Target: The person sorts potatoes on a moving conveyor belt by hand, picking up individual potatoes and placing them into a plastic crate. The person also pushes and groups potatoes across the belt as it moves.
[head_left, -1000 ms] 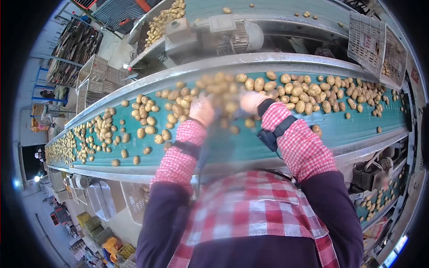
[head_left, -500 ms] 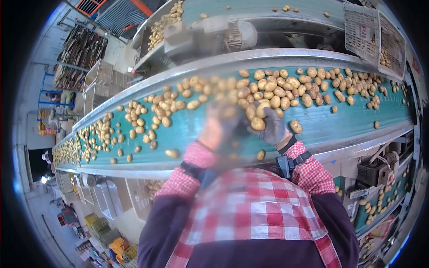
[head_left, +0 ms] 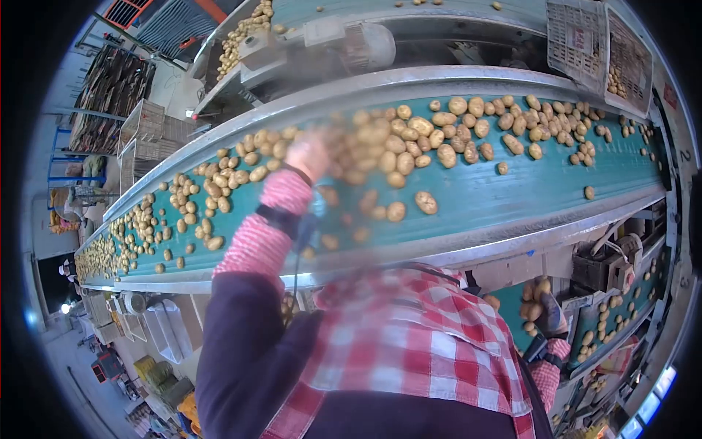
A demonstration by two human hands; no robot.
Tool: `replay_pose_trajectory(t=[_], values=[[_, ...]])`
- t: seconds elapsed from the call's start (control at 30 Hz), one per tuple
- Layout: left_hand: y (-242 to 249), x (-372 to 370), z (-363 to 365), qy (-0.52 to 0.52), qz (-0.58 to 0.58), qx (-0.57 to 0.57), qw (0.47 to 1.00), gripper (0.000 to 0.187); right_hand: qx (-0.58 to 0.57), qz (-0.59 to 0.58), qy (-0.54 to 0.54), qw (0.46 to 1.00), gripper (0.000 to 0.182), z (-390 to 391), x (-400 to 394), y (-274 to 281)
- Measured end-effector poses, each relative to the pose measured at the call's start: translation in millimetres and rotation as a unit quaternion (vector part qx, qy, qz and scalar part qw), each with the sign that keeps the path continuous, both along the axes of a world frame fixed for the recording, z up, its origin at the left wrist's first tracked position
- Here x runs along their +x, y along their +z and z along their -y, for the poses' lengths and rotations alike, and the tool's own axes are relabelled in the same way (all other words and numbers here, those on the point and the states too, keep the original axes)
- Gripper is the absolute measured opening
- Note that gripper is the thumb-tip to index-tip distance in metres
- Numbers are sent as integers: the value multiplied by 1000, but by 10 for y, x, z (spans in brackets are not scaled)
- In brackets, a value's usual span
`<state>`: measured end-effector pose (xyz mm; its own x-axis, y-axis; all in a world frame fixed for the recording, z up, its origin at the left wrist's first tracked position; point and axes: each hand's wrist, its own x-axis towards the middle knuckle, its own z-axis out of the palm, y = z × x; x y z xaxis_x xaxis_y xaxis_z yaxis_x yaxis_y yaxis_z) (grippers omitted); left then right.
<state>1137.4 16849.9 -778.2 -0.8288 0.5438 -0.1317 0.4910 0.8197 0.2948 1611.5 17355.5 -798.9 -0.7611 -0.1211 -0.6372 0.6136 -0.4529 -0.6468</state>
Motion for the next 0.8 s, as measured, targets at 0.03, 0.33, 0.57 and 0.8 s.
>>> replay_pose_trajectory(t=[0.03, 0.33, 0.57, 0.8], values=[[-112, -258, 176, 3, -1, -69, 998, 77, 188, 131, 6, 973, 68, -196, 197, -4], [-684, -256, 180, 149, 32, -131, 980, 71, 499, -86, -68, 860, 39, 214, -2121, -51], [-474, 706, 162, 223, -35, 92, 970, 68, 571, -478, 192, 639, 43, 1574, -4309, -178], [-89, 1609, 131, 310, 292, 678, 600, 65, 469, -177, 480, 720, 46, 1596, -4858, 448]])
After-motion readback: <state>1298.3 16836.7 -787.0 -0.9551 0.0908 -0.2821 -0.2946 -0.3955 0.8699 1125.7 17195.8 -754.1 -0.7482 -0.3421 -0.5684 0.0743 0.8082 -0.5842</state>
